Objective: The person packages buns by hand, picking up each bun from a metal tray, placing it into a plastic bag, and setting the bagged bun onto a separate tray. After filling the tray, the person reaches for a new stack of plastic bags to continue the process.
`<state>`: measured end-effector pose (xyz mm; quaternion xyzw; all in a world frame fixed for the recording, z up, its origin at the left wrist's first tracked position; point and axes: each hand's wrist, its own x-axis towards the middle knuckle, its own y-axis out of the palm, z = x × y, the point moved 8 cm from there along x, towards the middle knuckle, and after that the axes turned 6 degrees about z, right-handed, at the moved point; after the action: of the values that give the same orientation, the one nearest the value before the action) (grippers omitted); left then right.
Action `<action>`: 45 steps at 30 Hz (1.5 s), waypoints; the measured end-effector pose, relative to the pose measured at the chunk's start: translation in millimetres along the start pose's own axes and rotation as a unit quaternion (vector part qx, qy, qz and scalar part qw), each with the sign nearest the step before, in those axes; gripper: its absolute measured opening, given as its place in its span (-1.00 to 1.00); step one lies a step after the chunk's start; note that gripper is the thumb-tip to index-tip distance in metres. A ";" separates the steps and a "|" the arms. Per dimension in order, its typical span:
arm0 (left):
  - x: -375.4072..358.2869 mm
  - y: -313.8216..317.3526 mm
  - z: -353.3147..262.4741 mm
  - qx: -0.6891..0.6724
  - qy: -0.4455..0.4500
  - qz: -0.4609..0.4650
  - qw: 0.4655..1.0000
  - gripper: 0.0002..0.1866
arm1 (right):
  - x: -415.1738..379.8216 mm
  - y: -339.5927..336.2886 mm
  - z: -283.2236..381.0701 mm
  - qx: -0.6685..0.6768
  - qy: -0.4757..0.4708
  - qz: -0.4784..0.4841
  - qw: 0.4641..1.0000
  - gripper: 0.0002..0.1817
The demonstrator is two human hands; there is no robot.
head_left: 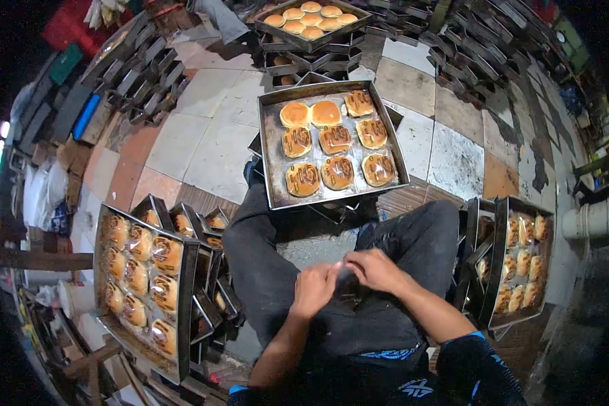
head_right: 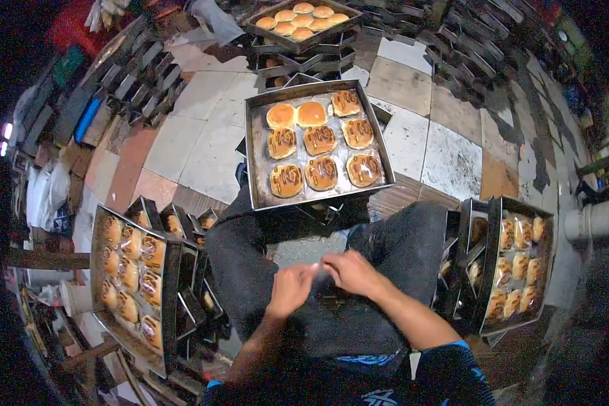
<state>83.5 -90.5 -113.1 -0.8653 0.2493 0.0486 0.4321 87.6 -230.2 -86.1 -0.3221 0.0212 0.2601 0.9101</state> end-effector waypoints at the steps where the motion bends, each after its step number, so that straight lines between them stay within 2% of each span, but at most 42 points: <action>1: 0.3 -11.7 -6.1 -0.047 0.014 -0.029 0.998 -0.68 | -0.1 -16.1 14.1 -0.063 -0.095 -0.071 0.991 -0.86; 2: -1.8 -21.8 -9.5 -0.095 0.029 -0.058 0.993 -0.64 | -7.1 -39.8 24.7 -0.117 -0.145 -0.198 0.962 -0.82; 3: 0.5 -15.5 1.3 -0.064 0.038 -0.038 0.996 -0.61 | -6.7 -64.4 29.2 -0.101 -0.127 -0.238 0.958 -0.80; 4: 3.6 -17.5 8.1 -0.062 0.041 -0.039 0.997 -0.61 | -12.6 -86.5 24.3 -0.015 -0.073 -0.308 0.949 -0.84; 5: 7.1 -21.2 15.8 -0.183 0.058 -0.057 0.980 -0.66 | -15.9 -103.4 20.6 0.095 -0.047 -0.348 0.932 -0.88; 6: 10.6 -24.0 19.5 -0.303 0.073 -0.072 0.947 -0.70 | -18.4 -115.2 15.6 0.203 -0.018 -0.381 0.902 -0.91; 7: 14.8 -37.9 21.0 -0.523 0.054 -0.122 0.842 -0.83 | -15.1 -119.6 18.1 0.267 -0.017 -0.366 0.891 -0.90; 8: 13.8 -39.7 28.7 -0.673 -0.028 -0.149 0.724 -0.93 | -11.2 -117.3 20.8 0.332 -0.012 -0.348 0.877 -0.89; 10: 18.3 -61.0 45.1 -0.672 -0.048 -0.212 0.708 -0.92 | -4.0 -105.8 32.1 0.320 -0.021 -0.366 0.874 -0.93; 12: 17.4 -87.1 63.3 -0.615 -0.066 -0.295 0.728 -0.90 | 9.9 -108.5 61.5 0.198 -0.089 -0.386 0.897 -0.93; 13: 14.6 -102.1 72.4 -0.577 -0.050 -0.361 0.731 -0.90 | 24.8 -108.9 62.4 0.192 -0.077 -0.381 0.901 -0.92; 15: 5.0 -115.9 107.7 -0.551 -0.063 -0.416 0.721 -0.89 | 76.5 -117.4 35.5 0.210 -0.042 -0.314 0.925 -0.82; 16: -0.2 -116.7 130.3 -0.537 -0.068 -0.448 0.712 -0.87 | 110.1 -124.7 6.5 0.241 -0.021 -0.281 0.929 -0.78; 18: 1.3 -116.9 145.9 -0.630 -0.010 -0.398 0.667 -0.82 | 186.4 -138.2 -72.5 0.434 0.127 -0.200 0.869 -0.75; 19: 2.1 -112.4 152.9 -0.632 0.003 -0.396 0.667 -0.82 | 218.0 -157.5 -115.6 0.335 0.201 -0.232 0.891 -0.75; 20: 3.7 -112.4 151.5 -0.634 -0.009 -0.400 0.662 -0.82 | 255.2 -172.2 -175.7 0.257 0.206 -0.231 0.915 -0.70; 21: 2.0 -121.5 139.9 -0.598 -0.026 -0.422 0.681 -0.81 | 283.4 -190.0 -211.2 0.207 0.210 -0.238 0.925 -0.62; 22: 0.9 -129.4 133.3 -0.560 -0.044 -0.445 0.698 -0.81 | 306.9 -202.8 -234.9 0.181 0.270 -0.236 0.916 -0.58; 23: 3.5 -122.4 141.1 -0.624 -0.063 -0.442 0.641 -0.82 | 329.9 -211.5 -261.7 0.157 0.311 -0.260 0.900 -0.54; 24: 2.9 -121.0 146.4 -0.622 -0.075 -0.450 0.636 -0.82 | 344.6 -205.9 -262.8 0.223 0.322 -0.267 0.881 -0.54; 26: 8.3 -127.8 140.7 -0.541 -0.056 -0.440 0.715 -0.72 | 362.0 -189.5 -235.2 0.312 0.379 -0.203 0.847 -0.56; 27: 13.7 -138.7 129.2 -0.556 -0.016 -0.429 0.712 -0.81 | 371.5 -187.7 -231.6 0.321 0.382 -0.208 0.841 -0.54; 28: 17.1 -142.2 125.7 -0.559 -0.026 -0.429 0.709 -0.81 | 382.7 -186.3 -235.6 0.329 0.385 -0.216 0.835 -0.53; 29: 20.6 -147.1 120.1 -0.555 -0.005 -0.425 0.715 -0.80 | 402.5 -191.2 -287.2 0.312 0.397 -0.188 0.842 -0.57; 30: 22.3 -151.1 116.9 -0.550 0.017 -0.421 0.721 -0.79 | 398.9 -190.9 -271.0 0.356 0.355 -0.246 0.829 -0.62; 32: 22.3 -150.0 120.1 -0.583 0.007 -0.410 0.701 -0.78 | 407.9 -191.4 -302.2 0.336 0.414 -0.166 0.829 -0.68; 33: 22.7 -147.5 121.1 -0.614 0.005 -0.400 0.680 -0.77 | 401.9 -190.7 -268.6 0.312 0.373 -0.207 0.849 -0.67; 34: 21.8 -147.5 121.4 -0.617 0.002 -0.402 0.677 -0.77 | 394.3 -178.2 -246.0 0.308 0.376 -0.204 0.850 -0.67; 36: 20.9 -144.6 123.3 -0.638 -0.007 -0.407 0.654 -0.76 | 385.4 -191.5 -205.6 0.182 0.326 -0.300 0.878 -0.65; 37: 19.1 -143.4 124.3 -0.640 -0.006 -0.411 0.649 -0.76 | 390.1 -195.8 -212.1 0.091 0.271 -0.343 0.895 -0.62; 38: 18.3 -142.0 125.4 -0.631 -0.012 -0.406 0.661 -0.78 | 390.2 -202.4 -227.3 0.088 0.267 -0.342 0.897 -0.62; 40: 15.9 -140.7 125.4 -0.621 -0.015 -0.406 0.670 -0.80 | 384.2 -185.4 -226.1 0.249 0.300 -0.266 0.881 -0.61; 42: 17.4 -138.3 126.4 -0.615 -0.039 -0.388 0.685 -0.85 | 371.4 -182.0 -211.8 0.405 0.296 -0.279 0.819 -0.65; 43: 16.9 -138.1 128.0 -0.615 -0.033 -0.394 0.682 -0.85 | 366.1 -185.9 -211.9 0.411 0.301 -0.286 0.811 -0.65; 45: 14.8 -139.7 127.4 -0.563 -0.022 -0.418 0.713 -0.91 | 359.7 -190.8 -216.5 0.442 0.288 -0.290 0.799 -0.64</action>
<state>179.3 72.2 -95.6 -0.9632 -0.2205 0.0132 -0.1534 519.2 -319.6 -221.9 0.0637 0.3011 -0.1581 0.9382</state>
